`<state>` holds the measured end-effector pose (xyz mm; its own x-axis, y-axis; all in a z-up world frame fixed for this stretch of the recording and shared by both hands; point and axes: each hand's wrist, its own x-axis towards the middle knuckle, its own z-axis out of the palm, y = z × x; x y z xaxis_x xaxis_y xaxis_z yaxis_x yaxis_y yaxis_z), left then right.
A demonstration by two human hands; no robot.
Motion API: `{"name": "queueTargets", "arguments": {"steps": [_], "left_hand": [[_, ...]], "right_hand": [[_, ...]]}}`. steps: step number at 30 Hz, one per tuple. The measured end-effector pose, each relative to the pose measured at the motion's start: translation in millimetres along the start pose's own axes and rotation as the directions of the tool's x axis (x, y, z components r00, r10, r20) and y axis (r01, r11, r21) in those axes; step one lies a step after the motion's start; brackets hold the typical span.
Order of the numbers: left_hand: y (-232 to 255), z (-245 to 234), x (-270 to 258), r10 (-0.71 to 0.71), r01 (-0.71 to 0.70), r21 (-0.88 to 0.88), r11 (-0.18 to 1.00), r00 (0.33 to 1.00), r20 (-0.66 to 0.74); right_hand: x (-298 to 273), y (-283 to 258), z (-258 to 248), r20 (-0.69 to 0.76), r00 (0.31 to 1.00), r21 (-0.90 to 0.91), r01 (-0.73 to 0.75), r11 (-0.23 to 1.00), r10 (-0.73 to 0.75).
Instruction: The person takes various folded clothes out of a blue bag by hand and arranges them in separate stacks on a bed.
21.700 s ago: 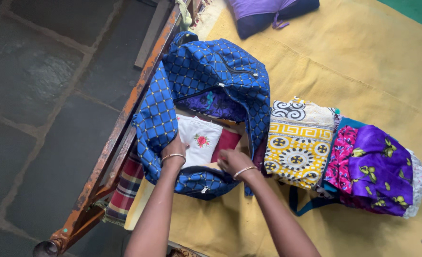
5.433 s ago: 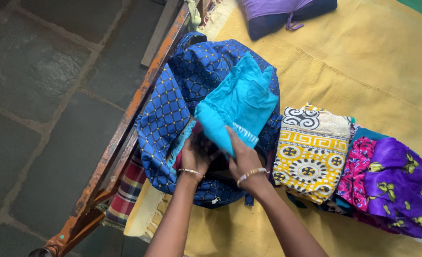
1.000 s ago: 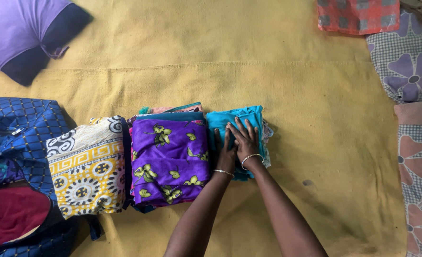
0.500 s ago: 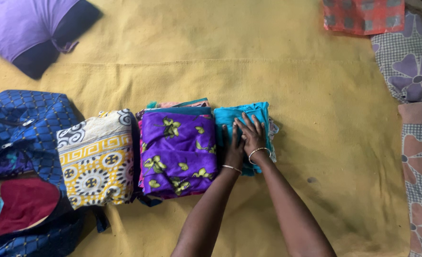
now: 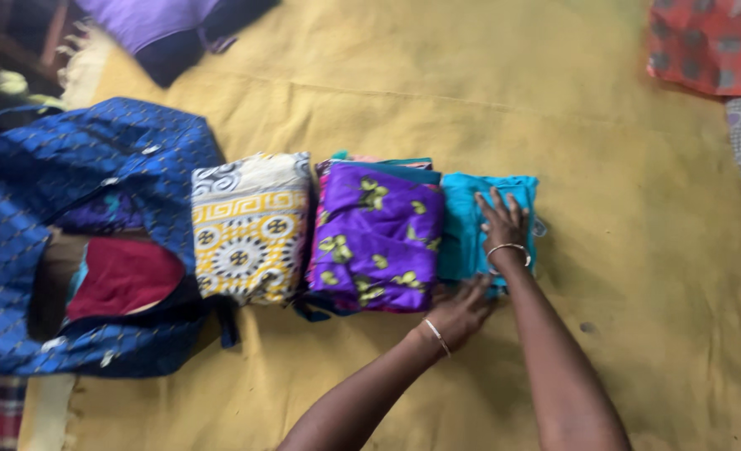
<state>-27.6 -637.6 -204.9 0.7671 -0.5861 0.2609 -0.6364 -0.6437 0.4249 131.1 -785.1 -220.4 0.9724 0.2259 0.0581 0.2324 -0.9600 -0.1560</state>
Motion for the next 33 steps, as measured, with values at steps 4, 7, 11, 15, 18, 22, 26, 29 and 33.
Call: {"name": "queueTargets", "arguments": {"steps": [4, 7, 11, 15, 18, 22, 26, 29, 33], "left_hand": [[19, -57, -34, 0.155, -0.159, -0.114, 0.981, 0.987, -0.041], [12, -81, -76, 0.16, -0.138, -0.185, 0.973, 0.981, 0.113], [-24, -96, -153, 0.024, -0.001, -0.126, 0.992, 0.983, 0.182], [-67, -115, -238, -0.156, 0.166, -0.056, 0.985, 0.976, 0.151], [-87, -141, -287, -0.268, 0.268, -0.01, 0.963, 0.963, -0.009], [-114, -188, -331, -0.36, 0.421, 0.13, 0.898, 0.871, -0.335], [-135, -229, -363, -0.573, 0.752, 0.193, 0.63, 0.618, -0.538], [-148, -254, -386, -0.678, 0.863, 0.18, 0.472, 0.486, -0.552], [-164, -265, -421, -0.785, 0.917, 0.269, 0.295, 0.393, -0.479]], "right_hand": [[3, 11, -1, -0.038, 0.999, -0.03, 0.017, 0.999, -0.018], [4, 22, -9, -0.126, 0.988, 0.092, 0.106, 0.99, -0.094], [19, 1, -55, -0.301, 0.952, 0.322, 0.16, 0.933, -0.059], [24, -113, -115, -0.453, 0.885, 0.368, 0.298, 0.881, -0.11], [17, -237, -138, -0.5, 0.82, 0.362, 0.489, 0.794, -0.277], [-24, -386, -127, -0.373, 0.724, 0.462, 0.688, 0.56, -0.581], [-57, -482, -78, -0.201, 0.584, 0.472, 0.761, 0.445, -0.786], [-66, -529, -34, -0.12, 0.499, 0.409, 0.813, 0.415, -0.858], [-75, -563, 2, 0.152, 0.459, 0.476, 0.742, 0.472, -0.875]]}}
